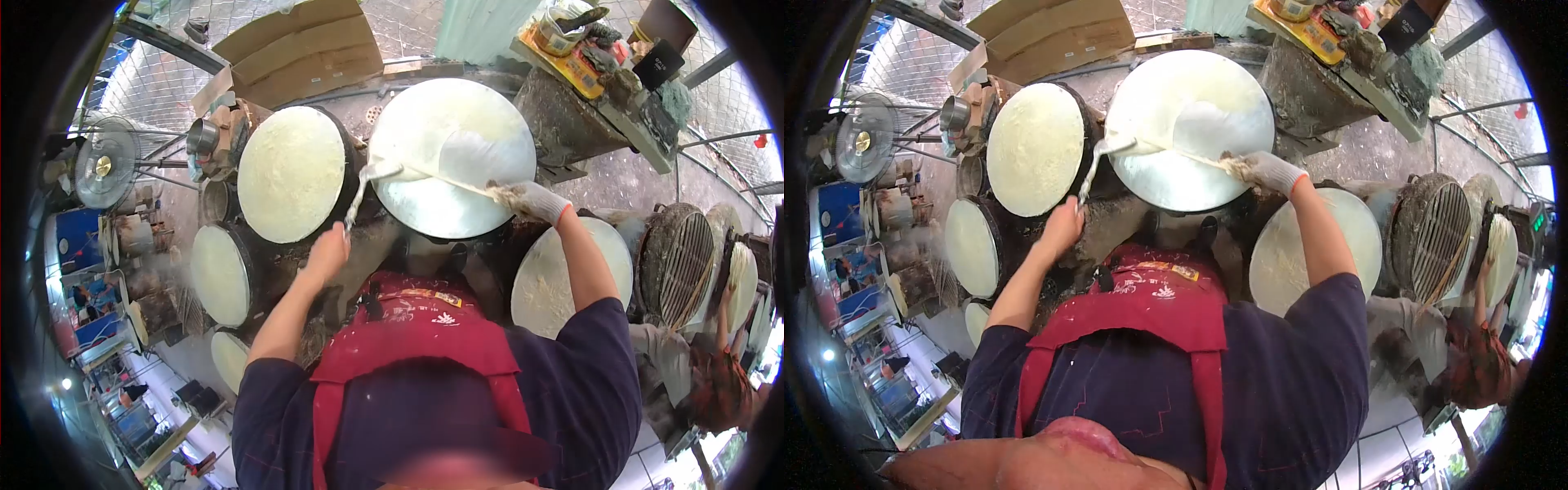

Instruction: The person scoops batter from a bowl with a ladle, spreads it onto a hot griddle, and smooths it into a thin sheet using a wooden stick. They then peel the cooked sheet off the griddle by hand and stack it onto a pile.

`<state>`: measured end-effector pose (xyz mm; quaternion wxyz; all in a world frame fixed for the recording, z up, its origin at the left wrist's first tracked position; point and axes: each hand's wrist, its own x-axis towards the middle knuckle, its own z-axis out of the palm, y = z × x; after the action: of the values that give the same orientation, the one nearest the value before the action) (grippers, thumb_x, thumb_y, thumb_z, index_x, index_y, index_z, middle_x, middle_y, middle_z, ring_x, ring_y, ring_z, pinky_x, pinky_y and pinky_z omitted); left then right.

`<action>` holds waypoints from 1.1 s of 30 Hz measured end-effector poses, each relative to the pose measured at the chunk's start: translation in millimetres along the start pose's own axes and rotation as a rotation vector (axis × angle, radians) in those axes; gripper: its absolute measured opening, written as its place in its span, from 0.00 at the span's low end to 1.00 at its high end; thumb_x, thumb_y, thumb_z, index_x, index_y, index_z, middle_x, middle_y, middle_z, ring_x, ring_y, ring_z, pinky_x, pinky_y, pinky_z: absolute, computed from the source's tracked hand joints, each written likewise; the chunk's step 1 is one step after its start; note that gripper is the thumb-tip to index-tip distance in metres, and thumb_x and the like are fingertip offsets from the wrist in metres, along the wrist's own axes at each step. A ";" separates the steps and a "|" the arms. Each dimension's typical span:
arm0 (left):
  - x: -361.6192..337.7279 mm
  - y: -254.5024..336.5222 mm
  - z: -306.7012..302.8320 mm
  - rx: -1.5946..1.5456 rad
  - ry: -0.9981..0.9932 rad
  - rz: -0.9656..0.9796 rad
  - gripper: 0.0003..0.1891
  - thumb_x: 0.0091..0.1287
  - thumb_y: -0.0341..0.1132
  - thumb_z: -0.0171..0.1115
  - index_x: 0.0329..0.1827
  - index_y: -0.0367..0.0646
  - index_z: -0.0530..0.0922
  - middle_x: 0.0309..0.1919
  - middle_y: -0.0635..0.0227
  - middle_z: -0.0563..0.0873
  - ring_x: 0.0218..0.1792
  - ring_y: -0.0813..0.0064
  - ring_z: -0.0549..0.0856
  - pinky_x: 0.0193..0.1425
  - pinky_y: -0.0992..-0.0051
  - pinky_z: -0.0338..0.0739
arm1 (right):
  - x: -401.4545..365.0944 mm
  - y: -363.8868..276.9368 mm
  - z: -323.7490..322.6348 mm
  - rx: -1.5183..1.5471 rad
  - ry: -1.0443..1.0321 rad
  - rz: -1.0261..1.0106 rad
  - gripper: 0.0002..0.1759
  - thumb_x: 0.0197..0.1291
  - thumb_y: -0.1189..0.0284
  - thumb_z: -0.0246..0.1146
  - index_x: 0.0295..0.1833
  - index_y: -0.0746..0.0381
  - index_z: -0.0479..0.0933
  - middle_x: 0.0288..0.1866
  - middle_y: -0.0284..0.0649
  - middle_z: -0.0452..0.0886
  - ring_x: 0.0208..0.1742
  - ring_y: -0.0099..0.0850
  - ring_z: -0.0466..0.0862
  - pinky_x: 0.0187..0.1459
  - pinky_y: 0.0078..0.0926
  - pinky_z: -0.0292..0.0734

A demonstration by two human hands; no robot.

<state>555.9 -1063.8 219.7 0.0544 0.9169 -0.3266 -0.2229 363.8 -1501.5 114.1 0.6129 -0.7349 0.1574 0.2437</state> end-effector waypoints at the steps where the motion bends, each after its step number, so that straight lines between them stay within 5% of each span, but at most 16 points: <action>1: -17.9 1.7 3.9 -0.025 -0.045 -0.001 0.10 0.67 0.35 0.54 0.41 0.37 0.68 0.27 0.41 0.82 0.32 0.40 0.82 0.36 0.46 0.75 | -35.4 -33.8 6.1 0.040 -0.029 0.167 0.18 0.68 0.69 0.60 0.59 0.65 0.77 0.46 0.29 0.81 0.34 0.14 0.76 0.32 0.12 0.71; 2: -33.0 4.0 8.9 -0.049 -0.088 0.002 0.10 0.67 0.35 0.53 0.41 0.37 0.67 0.27 0.41 0.82 0.31 0.40 0.82 0.36 0.45 0.75 | -61.8 -53.6 18.4 0.081 -0.054 0.333 0.19 0.67 0.69 0.60 0.61 0.65 0.76 0.47 0.29 0.80 0.32 0.13 0.75 0.31 0.11 0.71; 4: -54.1 7.8 22.3 -0.103 -0.179 0.017 0.10 0.68 0.35 0.53 0.42 0.37 0.66 0.28 0.40 0.82 0.32 0.40 0.83 0.36 0.44 0.75 | -86.9 -28.0 51.5 0.512 0.119 0.074 0.20 0.62 0.65 0.65 0.58 0.60 0.79 0.43 0.34 0.81 0.38 0.15 0.75 0.38 0.13 0.72; 5: -58.2 9.1 25.6 -0.122 -0.213 0.055 0.10 0.68 0.35 0.52 0.43 0.37 0.66 0.28 0.39 0.82 0.33 0.38 0.82 0.37 0.45 0.75 | -110.7 -48.4 63.0 0.124 0.204 0.060 0.26 0.61 0.66 0.66 0.65 0.57 0.74 0.46 0.36 0.81 0.41 0.15 0.77 0.39 0.11 0.73; 8: -40.9 -8.1 20.6 -0.305 -0.268 0.249 0.09 0.68 0.35 0.54 0.42 0.38 0.69 0.27 0.40 0.80 0.34 0.38 0.81 0.36 0.49 0.73 | -123.3 -62.3 141.3 1.029 0.144 0.168 0.25 0.62 0.62 0.65 0.64 0.57 0.73 0.35 0.28 0.78 0.25 0.14 0.71 0.21 0.12 0.66; 11: -30.8 -22.1 -31.0 -0.563 -0.154 0.300 0.08 0.67 0.34 0.58 0.41 0.39 0.73 0.27 0.44 0.80 0.31 0.40 0.80 0.32 0.57 0.72 | -58.7 -98.1 219.9 1.133 0.250 0.026 0.15 0.66 0.63 0.62 0.51 0.61 0.76 0.26 0.25 0.72 0.18 0.14 0.65 0.18 0.11 0.61; 13: -33.3 -43.7 -45.2 -0.632 0.056 0.289 0.08 0.69 0.33 0.58 0.43 0.38 0.73 0.22 0.51 0.78 0.23 0.59 0.78 0.29 0.66 0.71 | -4.0 -139.1 263.2 1.159 0.339 -0.004 0.12 0.66 0.64 0.62 0.49 0.59 0.76 0.27 0.25 0.74 0.21 0.14 0.70 0.20 0.11 0.65; 17: -33.4 -93.3 -55.4 -0.892 0.203 0.271 0.04 0.71 0.28 0.53 0.40 0.37 0.73 0.19 0.75 0.71 0.22 0.86 0.70 0.24 0.78 0.66 | 124.0 -141.9 331.7 0.688 0.733 -0.005 0.17 0.63 0.58 0.64 0.46 0.60 0.78 0.28 0.33 0.79 0.25 0.23 0.77 0.27 0.25 0.73; 20: -47.9 -116.6 -64.3 -1.042 0.077 0.128 0.05 0.72 0.29 0.53 0.37 0.38 0.72 0.19 0.79 0.69 0.20 0.89 0.68 0.22 0.82 0.62 | 126.0 -137.9 347.1 0.330 1.066 0.301 0.20 0.63 0.55 0.60 0.48 0.59 0.78 0.39 0.49 0.83 0.43 0.46 0.83 0.45 0.41 0.75; 22: -56.2 -130.9 -56.4 -1.088 0.065 0.103 0.06 0.73 0.31 0.52 0.36 0.41 0.71 0.18 0.82 0.67 0.17 0.92 0.65 0.19 0.84 0.58 | 95.3 -124.8 347.2 0.249 1.203 0.306 0.19 0.65 0.56 0.58 0.48 0.59 0.78 0.41 0.50 0.83 0.47 0.49 0.82 0.47 0.43 0.75; 24: -68.4 -139.2 -52.0 -1.143 0.027 0.040 0.06 0.73 0.33 0.53 0.37 0.43 0.71 0.18 0.82 0.67 0.14 0.91 0.64 0.16 0.84 0.57 | 73.9 -95.1 340.3 0.153 1.274 0.375 0.15 0.65 0.58 0.59 0.45 0.59 0.77 0.32 0.47 0.83 0.32 0.43 0.84 0.35 0.38 0.77; 26: -78.7 -135.3 -54.2 -1.134 0.041 0.014 0.06 0.74 0.33 0.52 0.36 0.42 0.70 0.18 0.82 0.67 0.15 0.91 0.64 0.17 0.85 0.58 | 54.8 -99.6 327.8 1.105 1.094 -0.027 0.14 0.64 0.56 0.61 0.43 0.56 0.76 0.23 0.36 0.78 0.17 0.27 0.75 0.17 0.27 0.69; 27: -83.3 -133.7 -52.3 -1.158 0.046 -0.007 0.07 0.74 0.32 0.53 0.36 0.42 0.70 0.18 0.82 0.67 0.15 0.92 0.65 0.17 0.85 0.58 | 52.4 -103.9 330.5 0.982 1.181 0.241 0.12 0.63 0.57 0.61 0.43 0.52 0.74 0.21 0.32 0.75 0.12 0.23 0.70 0.11 0.22 0.63; 28: -87.7 -132.0 -50.5 -1.178 0.050 -0.027 0.07 0.74 0.32 0.53 0.35 0.42 0.70 0.18 0.83 0.68 0.16 0.92 0.65 0.18 0.85 0.59 | 47.2 -120.4 335.1 0.931 1.146 0.206 0.13 0.64 0.57 0.61 0.38 0.54 0.74 0.20 0.32 0.74 0.11 0.22 0.69 0.13 0.23 0.65; 31: -93.2 -122.2 -41.6 -1.183 0.069 -0.036 0.07 0.74 0.34 0.52 0.37 0.42 0.70 0.17 0.82 0.67 0.14 0.91 0.64 0.15 0.85 0.58 | 57.2 -92.9 357.7 -0.146 1.128 0.277 0.18 0.65 0.55 0.58 0.40 0.61 0.76 0.27 0.48 0.81 0.27 0.44 0.82 0.31 0.41 0.75; 33: -99.3 -104.4 -37.1 -1.194 0.098 -0.055 0.07 0.74 0.34 0.52 0.38 0.42 0.70 0.16 0.82 0.66 0.12 0.90 0.63 0.14 0.85 0.57 | 25.2 -100.4 337.6 -0.088 1.139 0.367 0.18 0.66 0.56 0.57 0.42 0.61 0.76 0.32 0.52 0.82 0.35 0.49 0.83 0.36 0.44 0.75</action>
<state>564.1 -922.0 264.3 0.5693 0.7451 -0.1181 -0.3267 382.3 -1149.8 139.2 0.3492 -0.7353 0.5753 -0.0803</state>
